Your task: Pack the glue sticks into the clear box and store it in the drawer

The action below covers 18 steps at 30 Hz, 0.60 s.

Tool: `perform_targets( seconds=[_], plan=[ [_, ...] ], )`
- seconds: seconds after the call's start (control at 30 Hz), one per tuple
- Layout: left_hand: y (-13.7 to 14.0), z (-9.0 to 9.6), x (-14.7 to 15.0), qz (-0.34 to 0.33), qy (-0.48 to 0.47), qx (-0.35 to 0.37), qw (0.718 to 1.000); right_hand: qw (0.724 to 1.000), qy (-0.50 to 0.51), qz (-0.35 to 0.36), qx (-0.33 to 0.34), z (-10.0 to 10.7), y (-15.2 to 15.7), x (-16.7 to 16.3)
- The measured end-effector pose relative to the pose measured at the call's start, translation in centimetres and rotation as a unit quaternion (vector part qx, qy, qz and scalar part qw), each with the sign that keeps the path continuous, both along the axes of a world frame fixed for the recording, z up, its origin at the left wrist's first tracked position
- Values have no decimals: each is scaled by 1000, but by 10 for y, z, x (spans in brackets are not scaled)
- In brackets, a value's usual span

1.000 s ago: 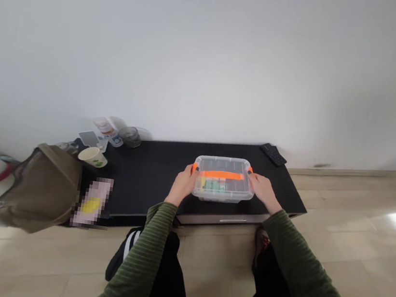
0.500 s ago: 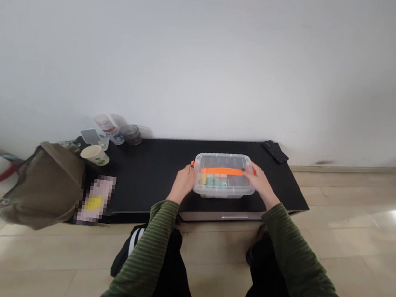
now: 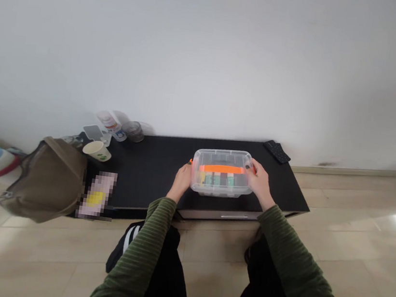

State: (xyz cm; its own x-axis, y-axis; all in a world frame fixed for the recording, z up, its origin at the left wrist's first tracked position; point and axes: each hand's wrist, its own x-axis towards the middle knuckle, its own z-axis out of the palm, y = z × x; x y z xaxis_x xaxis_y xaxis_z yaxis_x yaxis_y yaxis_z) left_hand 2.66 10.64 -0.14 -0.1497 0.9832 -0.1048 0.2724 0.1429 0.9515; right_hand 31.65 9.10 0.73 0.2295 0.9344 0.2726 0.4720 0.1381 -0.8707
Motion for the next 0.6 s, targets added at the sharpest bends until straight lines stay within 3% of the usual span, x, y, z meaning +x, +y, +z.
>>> perform_targets(
  seconds=[0.2,0.4,0.47,0.6],
  plan=[
    [-4,5,0,5,-50,-2,999,975,190,19,114,8,0,18],
    [-6,13,-16,66,-14,6,998,938,182,-110,275,19,2,88],
    [-7,17,-22,93,0,4,996,944,155,-112,270,17,0,98],
    [-9,23,-31,103,32,17,994,983,6,-56,176,8,-10,89]
  ],
)
